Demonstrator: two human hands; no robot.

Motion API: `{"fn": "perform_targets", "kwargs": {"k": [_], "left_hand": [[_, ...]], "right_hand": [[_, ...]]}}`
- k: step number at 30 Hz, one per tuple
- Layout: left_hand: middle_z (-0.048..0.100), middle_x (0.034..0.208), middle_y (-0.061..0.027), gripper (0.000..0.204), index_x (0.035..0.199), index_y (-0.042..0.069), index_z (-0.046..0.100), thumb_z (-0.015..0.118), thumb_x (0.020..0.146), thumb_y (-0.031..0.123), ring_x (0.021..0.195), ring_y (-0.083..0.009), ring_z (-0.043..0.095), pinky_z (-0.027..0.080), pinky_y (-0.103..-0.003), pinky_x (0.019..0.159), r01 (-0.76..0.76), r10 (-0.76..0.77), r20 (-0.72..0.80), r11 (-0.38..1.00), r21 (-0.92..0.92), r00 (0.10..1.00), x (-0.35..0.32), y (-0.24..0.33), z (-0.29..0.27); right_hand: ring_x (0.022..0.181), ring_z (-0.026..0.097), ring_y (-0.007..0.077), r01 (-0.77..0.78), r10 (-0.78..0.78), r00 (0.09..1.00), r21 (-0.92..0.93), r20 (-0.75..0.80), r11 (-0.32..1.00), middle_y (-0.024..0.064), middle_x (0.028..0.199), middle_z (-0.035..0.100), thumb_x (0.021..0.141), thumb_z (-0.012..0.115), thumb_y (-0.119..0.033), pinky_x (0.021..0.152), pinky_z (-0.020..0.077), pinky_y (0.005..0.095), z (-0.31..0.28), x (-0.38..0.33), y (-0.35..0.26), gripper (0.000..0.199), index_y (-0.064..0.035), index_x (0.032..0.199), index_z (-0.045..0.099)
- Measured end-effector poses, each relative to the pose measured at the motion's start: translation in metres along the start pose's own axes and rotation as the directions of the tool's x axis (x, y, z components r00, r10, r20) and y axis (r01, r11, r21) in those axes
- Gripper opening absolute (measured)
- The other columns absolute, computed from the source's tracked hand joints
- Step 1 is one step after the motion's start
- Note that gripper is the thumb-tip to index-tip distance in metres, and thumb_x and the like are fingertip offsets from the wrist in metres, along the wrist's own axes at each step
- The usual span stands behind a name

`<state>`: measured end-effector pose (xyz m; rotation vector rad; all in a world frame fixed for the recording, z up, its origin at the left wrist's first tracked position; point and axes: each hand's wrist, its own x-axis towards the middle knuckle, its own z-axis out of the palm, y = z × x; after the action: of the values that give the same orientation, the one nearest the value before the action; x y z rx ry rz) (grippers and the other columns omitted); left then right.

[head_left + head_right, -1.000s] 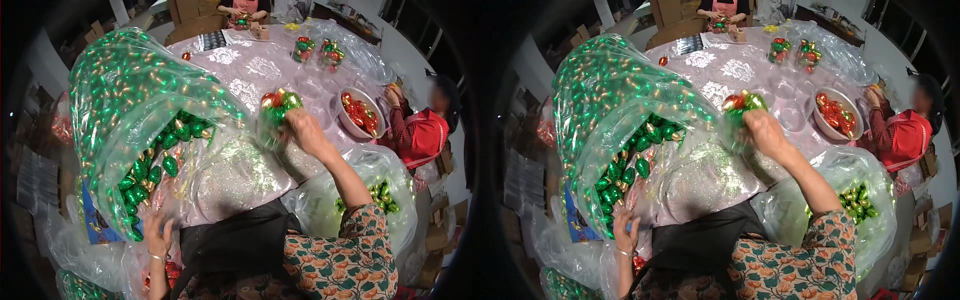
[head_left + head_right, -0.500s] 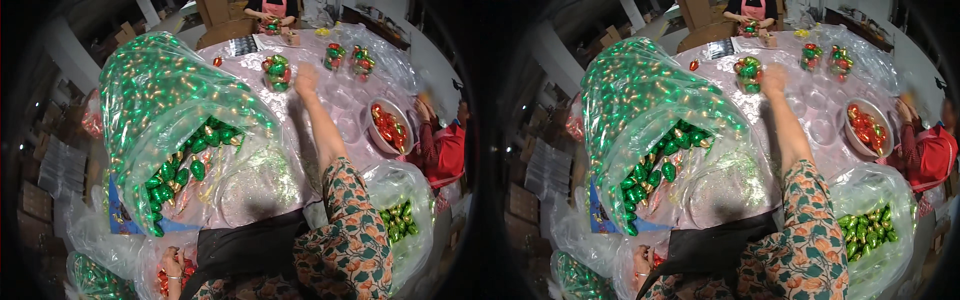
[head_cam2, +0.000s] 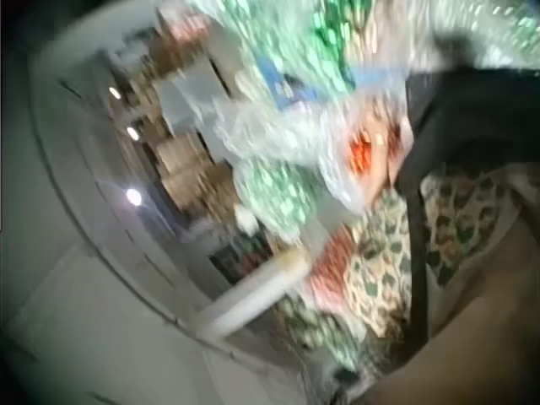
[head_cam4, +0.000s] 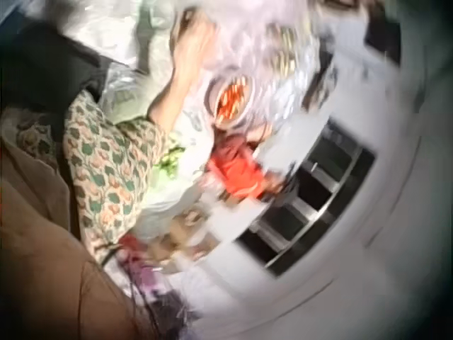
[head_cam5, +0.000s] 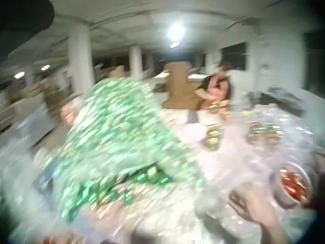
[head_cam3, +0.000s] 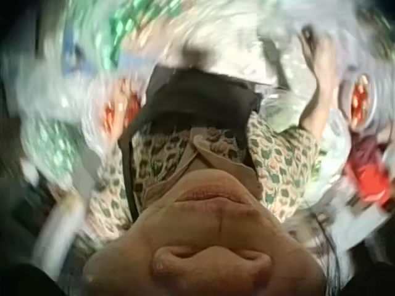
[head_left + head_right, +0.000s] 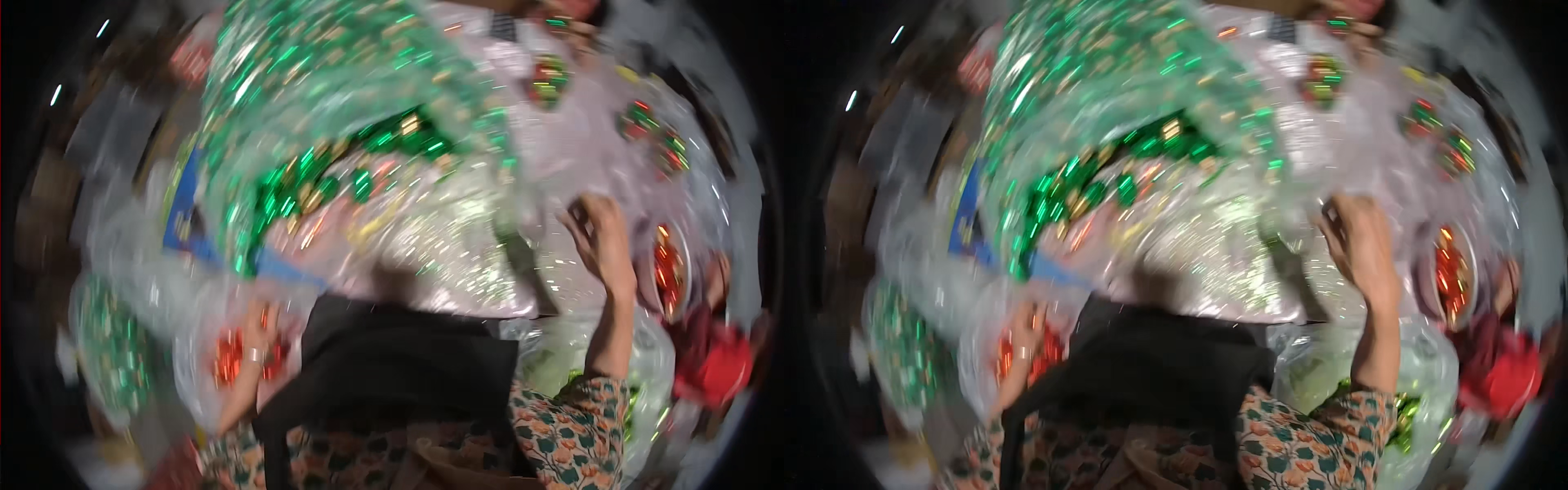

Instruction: The recorder is assembling and packaging small green and red plastic decorative ornaments at a workstation.

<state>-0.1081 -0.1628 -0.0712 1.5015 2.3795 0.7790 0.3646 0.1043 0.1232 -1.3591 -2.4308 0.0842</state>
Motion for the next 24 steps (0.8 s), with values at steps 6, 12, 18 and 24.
{"fn": "perform_targets", "kwargs": {"k": [6,12,18,24], "left_hand": [[0.054,0.075,-0.0136,0.014,0.076,0.001,0.059,0.065,0.080,0.013,0.069,-0.0314,0.054,0.044,-0.039,0.064,-0.257,0.268,-0.221,0.963,0.078,0.938,0.011,0.001,-0.009],[0.056,0.077,-0.0166,0.015,0.077,0.001,0.059,0.064,0.080,0.015,0.076,-0.0331,0.056,0.045,-0.041,0.068,0.011,0.021,-0.151,0.978,0.206,0.988,-0.082,-0.083,-0.003],[0.060,0.101,-0.0177,0.035,0.109,0.002,0.058,0.064,0.079,0.018,0.102,-0.0336,0.058,0.046,-0.042,0.091,0.634,-0.634,-0.131,0.692,0.344,0.763,-0.164,-0.248,0.026],[0.037,0.137,-0.0169,0.059,0.129,0.012,0.041,0.063,0.075,0.020,0.122,-0.0346,0.041,0.037,-0.051,0.096,0.650,-0.699,-0.255,0.381,0.657,0.668,-0.096,-0.293,0.049]], "right_hand": [[0.080,0.052,0.0332,0.307,-0.324,0.910,0.103,0.258,0.946,0.0145,0.078,0.057,0.076,0.069,-0.009,0.070,0.0410,0.0407,0.073,-0.025,-0.059,0.017,0.0002,0.084,0.056],[0.088,0.055,0.0328,0.195,-0.213,0.908,0.087,0.361,0.977,0.0143,0.087,0.061,0.079,0.069,-0.009,0.077,0.0429,0.0400,0.101,-0.017,-0.079,0.018,-0.0002,0.091,0.059],[0.097,0.058,0.0256,0.218,-0.200,0.969,0.116,-0.144,0.969,0.0133,0.087,0.064,0.084,0.063,-0.005,0.097,0.0390,0.0394,0.081,-0.035,-0.076,0.018,0.0034,0.100,0.062],[0.086,0.062,0.0239,-0.305,0.278,0.950,-0.233,-0.143,0.924,0.0113,0.090,0.066,0.089,0.059,-0.011,0.094,0.0414,0.0372,0.030,-0.119,0.062,0.017,0.0004,0.099,0.065]]}}
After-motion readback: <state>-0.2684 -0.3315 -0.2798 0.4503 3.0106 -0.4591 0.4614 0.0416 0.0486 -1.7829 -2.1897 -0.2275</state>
